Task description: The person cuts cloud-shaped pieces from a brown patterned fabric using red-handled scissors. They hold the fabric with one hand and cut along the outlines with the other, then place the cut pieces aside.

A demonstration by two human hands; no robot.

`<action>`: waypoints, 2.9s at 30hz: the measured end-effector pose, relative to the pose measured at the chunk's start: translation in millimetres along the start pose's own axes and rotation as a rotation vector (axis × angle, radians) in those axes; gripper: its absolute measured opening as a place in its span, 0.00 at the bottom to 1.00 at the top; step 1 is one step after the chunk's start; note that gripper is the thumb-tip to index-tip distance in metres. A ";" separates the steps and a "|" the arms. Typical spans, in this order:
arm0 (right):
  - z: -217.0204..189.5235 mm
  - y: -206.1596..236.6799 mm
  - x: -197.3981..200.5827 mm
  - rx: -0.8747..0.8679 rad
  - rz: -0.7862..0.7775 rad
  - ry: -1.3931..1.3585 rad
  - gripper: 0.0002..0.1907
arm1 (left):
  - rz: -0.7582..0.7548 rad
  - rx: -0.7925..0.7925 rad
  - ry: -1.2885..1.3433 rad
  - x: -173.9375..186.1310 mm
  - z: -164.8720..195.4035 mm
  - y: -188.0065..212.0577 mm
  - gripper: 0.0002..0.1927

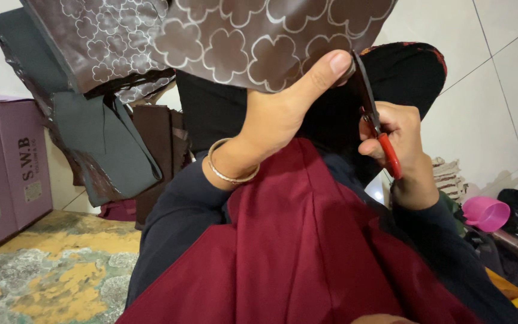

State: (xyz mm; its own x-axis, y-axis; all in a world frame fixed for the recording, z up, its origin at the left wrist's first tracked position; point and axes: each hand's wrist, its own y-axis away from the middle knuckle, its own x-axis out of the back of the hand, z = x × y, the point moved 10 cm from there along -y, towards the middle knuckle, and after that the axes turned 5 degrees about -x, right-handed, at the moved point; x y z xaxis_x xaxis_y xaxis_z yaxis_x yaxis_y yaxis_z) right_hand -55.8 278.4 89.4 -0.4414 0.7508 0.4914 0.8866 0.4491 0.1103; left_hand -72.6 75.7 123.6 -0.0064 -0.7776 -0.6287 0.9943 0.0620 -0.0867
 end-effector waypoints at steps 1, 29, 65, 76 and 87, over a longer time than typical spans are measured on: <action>1.3 0.3 -1.9 0.008 0.004 0.005 0.38 | 0.007 -0.010 0.006 -0.8 -1.0 0.5 0.06; -2.6 -3.8 -13.6 0.102 0.049 -0.056 0.39 | 0.038 -0.051 -0.082 -4.6 -1.5 6.8 0.06; 5.3 -3.8 12.7 0.150 0.025 0.106 0.36 | -0.041 -0.077 -0.079 -7.6 3.9 5.5 0.04; -12.0 -6.3 15.6 0.100 -0.069 0.050 0.37 | -0.061 0.011 -0.078 -5.2 0.4 4.2 0.04; 1.0 -3.4 23.4 0.073 -0.051 0.130 0.36 | -0.110 -0.074 -0.157 -4.7 9.7 3.4 0.03</action>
State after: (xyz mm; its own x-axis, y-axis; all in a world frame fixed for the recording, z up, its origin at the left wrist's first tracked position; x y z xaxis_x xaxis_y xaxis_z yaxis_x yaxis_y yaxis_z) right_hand -69.3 295.0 99.6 -0.4599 0.6590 0.5952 0.8491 0.5224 0.0777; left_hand -68.1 73.5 133.8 -0.0924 -0.8701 -0.4842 0.9779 0.0124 -0.2088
